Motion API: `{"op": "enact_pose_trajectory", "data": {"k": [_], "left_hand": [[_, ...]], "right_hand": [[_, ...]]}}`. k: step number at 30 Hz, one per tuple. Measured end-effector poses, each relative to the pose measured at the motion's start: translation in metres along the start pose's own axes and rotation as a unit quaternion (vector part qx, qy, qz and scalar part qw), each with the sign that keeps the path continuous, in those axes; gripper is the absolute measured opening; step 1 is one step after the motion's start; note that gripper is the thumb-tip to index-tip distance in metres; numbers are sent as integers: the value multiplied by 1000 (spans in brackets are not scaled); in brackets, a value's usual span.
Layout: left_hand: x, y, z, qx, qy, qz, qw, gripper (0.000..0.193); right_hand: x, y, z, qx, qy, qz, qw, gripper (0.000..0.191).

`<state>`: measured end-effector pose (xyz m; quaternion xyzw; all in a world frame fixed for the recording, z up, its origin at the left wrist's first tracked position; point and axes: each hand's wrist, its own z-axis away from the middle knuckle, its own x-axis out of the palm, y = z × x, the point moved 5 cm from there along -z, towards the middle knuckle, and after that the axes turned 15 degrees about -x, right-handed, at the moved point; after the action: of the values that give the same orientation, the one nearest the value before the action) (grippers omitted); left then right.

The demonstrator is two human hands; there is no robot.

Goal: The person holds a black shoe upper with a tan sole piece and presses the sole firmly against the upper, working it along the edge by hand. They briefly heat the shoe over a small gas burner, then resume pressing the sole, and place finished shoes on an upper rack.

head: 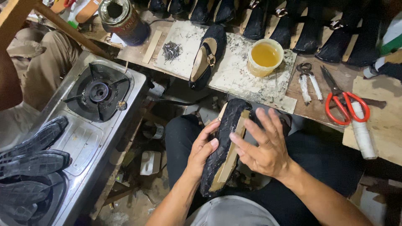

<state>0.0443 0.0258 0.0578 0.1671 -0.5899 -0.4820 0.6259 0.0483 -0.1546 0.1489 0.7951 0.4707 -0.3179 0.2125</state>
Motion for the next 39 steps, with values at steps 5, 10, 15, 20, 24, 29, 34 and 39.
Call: {"op": "enact_pose_trajectory", "data": {"k": [5, 10, 15, 20, 24, 29, 34, 39], "left_hand": [[-2, -3, -3, -38, 27, 24, 999, 56], [-11, 1, -7, -72, 47, 101, 991, 59], [-30, 4, 2, -102, 73, 145, 982, 63], [-51, -6, 6, -84, 81, 116, 986, 65], [-62, -21, 2, -76, 59, 101, 990, 68], [-65, -23, 4, -76, 38, 90, 992, 69], [-48, -12, -3, -98, 29, 65, 993, 68], [-29, -6, -5, -124, -11, 85, 989, 65]], "right_hand": [[4, -3, -2, 7, 2, -7, 1000, 36], [15, 1, -2, -18, -13, -108, 994, 30], [34, 101, 2, 170, -35, -12, 985, 26], [53, 189, -5, 192, -82, 77, 975, 62], [73, 223, 3, 267, -230, 27, 936, 65], [67, 213, 27, 287, -104, 14, 952, 34], [47, 120, 31, 207, -16, -157, 966, 24], [38, 37, 12, 53, -29, -69, 996, 57]]}}
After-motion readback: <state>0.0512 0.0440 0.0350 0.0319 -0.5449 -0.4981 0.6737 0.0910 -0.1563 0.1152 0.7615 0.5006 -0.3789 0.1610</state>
